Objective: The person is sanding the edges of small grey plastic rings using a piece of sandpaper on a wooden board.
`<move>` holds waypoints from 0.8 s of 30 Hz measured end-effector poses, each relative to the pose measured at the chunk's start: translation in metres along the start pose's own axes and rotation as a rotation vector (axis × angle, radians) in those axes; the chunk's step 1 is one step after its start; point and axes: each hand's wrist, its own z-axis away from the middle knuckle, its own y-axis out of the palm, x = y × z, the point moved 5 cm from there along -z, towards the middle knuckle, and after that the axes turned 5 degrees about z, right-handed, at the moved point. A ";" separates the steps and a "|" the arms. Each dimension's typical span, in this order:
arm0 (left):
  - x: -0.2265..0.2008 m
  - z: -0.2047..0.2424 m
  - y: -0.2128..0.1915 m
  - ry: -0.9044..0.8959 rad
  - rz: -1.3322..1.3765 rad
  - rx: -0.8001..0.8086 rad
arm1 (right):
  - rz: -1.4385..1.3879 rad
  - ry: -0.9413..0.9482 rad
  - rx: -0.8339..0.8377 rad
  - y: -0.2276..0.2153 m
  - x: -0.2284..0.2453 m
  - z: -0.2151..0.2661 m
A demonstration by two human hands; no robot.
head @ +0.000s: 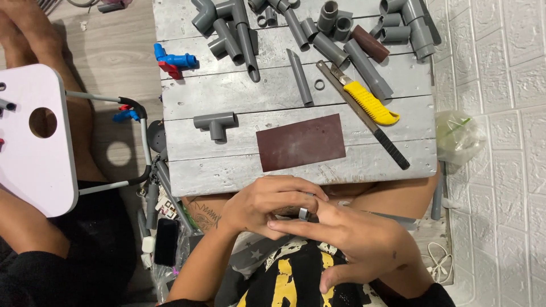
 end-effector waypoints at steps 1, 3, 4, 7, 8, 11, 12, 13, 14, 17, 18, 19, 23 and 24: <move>0.001 0.000 0.001 -0.014 0.007 0.013 | -0.007 -0.012 -0.016 0.000 0.000 0.002; 0.003 0.001 0.002 -0.028 0.013 0.026 | -0.012 -0.026 -0.031 0.000 0.000 0.004; 0.003 0.002 0.003 -0.002 0.014 0.022 | -0.010 0.012 -0.004 0.002 -0.001 0.005; 0.003 0.004 0.006 0.036 0.037 0.059 | 0.029 0.058 0.018 0.006 0.003 0.005; 0.003 0.005 0.007 0.050 0.055 0.092 | 0.068 0.066 0.023 0.007 0.005 0.004; -0.021 0.002 0.010 0.110 -0.094 0.016 | 0.223 -0.118 -0.088 0.001 0.033 -0.007; -0.027 0.000 0.011 0.109 -0.096 0.019 | 0.223 -0.119 -0.091 0.004 0.030 -0.006; -0.035 -0.001 0.010 0.125 -0.119 -0.003 | 0.287 -0.195 -0.135 0.006 0.031 -0.005; -0.042 -0.001 0.010 0.139 -0.141 -0.026 | 0.350 -0.269 -0.178 0.008 0.033 -0.003; -0.065 -0.014 0.006 0.131 -0.093 -0.034 | 0.420 -0.372 -0.196 0.002 0.043 -0.006; -0.063 -0.011 0.007 0.131 -0.090 -0.033 | 0.420 -0.369 -0.196 0.005 0.041 -0.002; -0.064 -0.008 0.010 0.210 -0.118 -0.019 | 0.453 -0.360 -0.177 0.010 0.038 0.002; -0.065 -0.002 0.014 0.366 -0.208 0.003 | 0.411 -0.328 -0.157 0.012 0.039 0.002; -0.066 -0.002 0.014 0.368 -0.209 0.005 | 0.413 -0.329 -0.159 0.011 0.042 0.001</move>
